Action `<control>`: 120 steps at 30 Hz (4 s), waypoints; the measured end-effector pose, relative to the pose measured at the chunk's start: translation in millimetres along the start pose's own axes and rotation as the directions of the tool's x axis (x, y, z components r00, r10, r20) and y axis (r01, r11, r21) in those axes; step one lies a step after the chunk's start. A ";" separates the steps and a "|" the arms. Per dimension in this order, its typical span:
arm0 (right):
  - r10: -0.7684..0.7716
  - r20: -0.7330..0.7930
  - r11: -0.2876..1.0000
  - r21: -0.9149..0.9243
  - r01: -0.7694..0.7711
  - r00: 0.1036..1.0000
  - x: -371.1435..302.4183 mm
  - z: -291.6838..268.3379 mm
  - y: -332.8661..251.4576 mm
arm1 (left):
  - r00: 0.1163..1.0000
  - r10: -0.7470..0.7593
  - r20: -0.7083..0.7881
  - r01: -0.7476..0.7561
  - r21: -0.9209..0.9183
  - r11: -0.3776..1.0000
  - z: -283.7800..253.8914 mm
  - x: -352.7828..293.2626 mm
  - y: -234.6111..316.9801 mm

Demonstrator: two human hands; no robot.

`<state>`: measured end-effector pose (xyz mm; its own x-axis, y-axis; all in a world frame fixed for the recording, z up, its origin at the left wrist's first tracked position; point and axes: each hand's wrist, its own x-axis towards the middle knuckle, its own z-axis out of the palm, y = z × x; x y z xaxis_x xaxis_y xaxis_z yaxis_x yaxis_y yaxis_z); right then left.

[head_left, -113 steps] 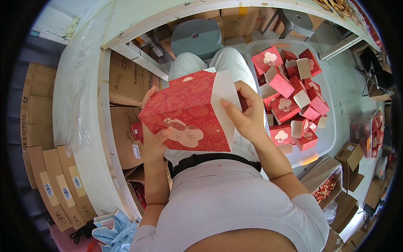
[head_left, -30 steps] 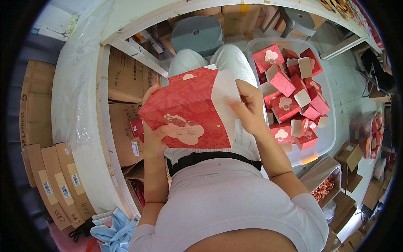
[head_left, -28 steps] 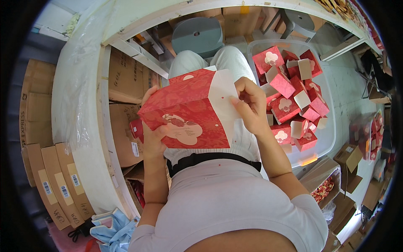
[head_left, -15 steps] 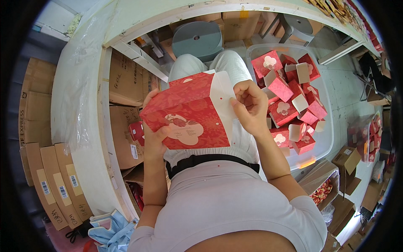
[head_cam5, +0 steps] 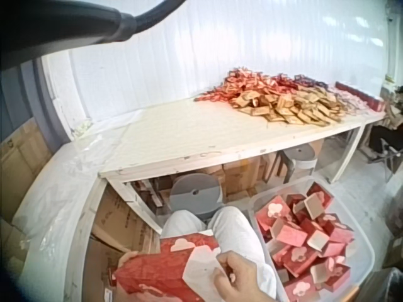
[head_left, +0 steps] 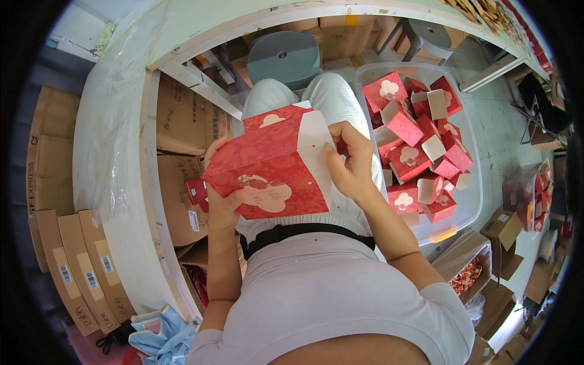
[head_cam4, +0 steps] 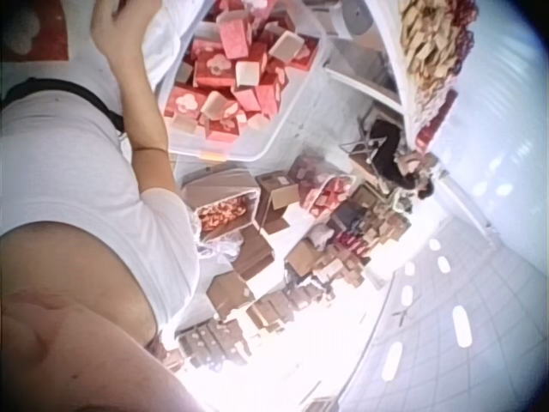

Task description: The person folds and assembles red gift boxes by hand, using their fingers to tuck in flaps and shape the cardboard.

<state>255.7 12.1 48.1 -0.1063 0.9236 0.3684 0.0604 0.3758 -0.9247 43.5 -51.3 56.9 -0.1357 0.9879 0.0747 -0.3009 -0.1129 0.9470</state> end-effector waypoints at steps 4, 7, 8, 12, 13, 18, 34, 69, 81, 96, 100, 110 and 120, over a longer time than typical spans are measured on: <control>-0.004 -0.032 1.000 0.014 0.005 0.999 0.7 -1.3 -4.8 | 1.000 -0.004 -0.003 0.004 0.003 1.000 1.9 0.4 0.2; 0.008 -0.037 1.000 0.017 -0.007 0.999 0.4 -2.0 -5.0 | 1.000 0.001 0.008 -0.001 -0.001 1.000 1.3 1.7 -1.0; 0.002 -0.025 1.000 0.014 -0.002 1.000 1.0 -2.5 -5.4 | 1.000 -0.003 0.006 0.003 -0.003 1.000 1.4 1.9 -1.2; -0.017 0.000 1.000 -0.005 0.017 1.000 1.1 -4.8 -0.5 | 1.000 -0.011 0.006 0.011 -0.008 1.000 1.5 2.6 -2.6; -0.012 -0.001 1.000 -0.002 0.012 1.000 1.1 -4.8 -0.2 | 1.000 -0.012 0.008 0.012 -0.009 1.000 1.6 2.8 -3.0; -0.021 0.010 0.999 0.033 0.021 1.000 1.5 -4.4 -1.6 | 1.000 -0.005 0.014 0.006 -0.034 0.999 0.6 1.7 -4.5; 0.002 0.242 0.999 -0.046 0.009 0.970 13.7 -22.8 -2.5 | 1.000 -0.007 0.020 0.004 0.154 0.988 -3.2 9.1 19.1; -0.324 0.300 0.908 -0.169 0.384 0.897 56.3 10.2 -52.6 | 0.990 0.126 -0.070 -0.139 -0.247 0.959 -15.6 22.1 29.6; 0.253 0.411 0.940 0.108 -0.323 0.876 29.2 -25.0 29.1 | 0.998 -0.053 0.034 0.052 0.020 0.998 -23.3 19.4 -2.0; 0.866 -0.357 0.425 0.894 -0.140 0.350 -7.4 -142.6 181.0 | 0.981 0.111 0.157 -0.191 0.869 0.456 -63.5 57.5 -60.7; 0.616 -0.277 0.779 0.356 -0.517 0.737 4.7 -74.9 160.2 | 0.990 -0.117 0.083 -0.062 0.983 0.173 -56.4 67.1 -62.1; 0.039 0.159 0.581 -0.807 0.107 0.987 -12.4 1.6 103.0 | 0.953 -0.301 0.038 0.024 0.980 0.199 -65.6 54.5 -94.3; 0.317 0.112 0.945 -0.116 -0.304 0.942 4.3 2.3 67.7 | 0.980 0.079 0.183 -0.191 0.976 0.103 -50.6 59.7 -61.8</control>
<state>257.1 41.4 -13.1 -0.1926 0.9803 0.0429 0.2048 0.0829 -0.9753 6.3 9.3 -12.9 0.0165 0.9785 0.2054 0.9165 -0.0969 0.3880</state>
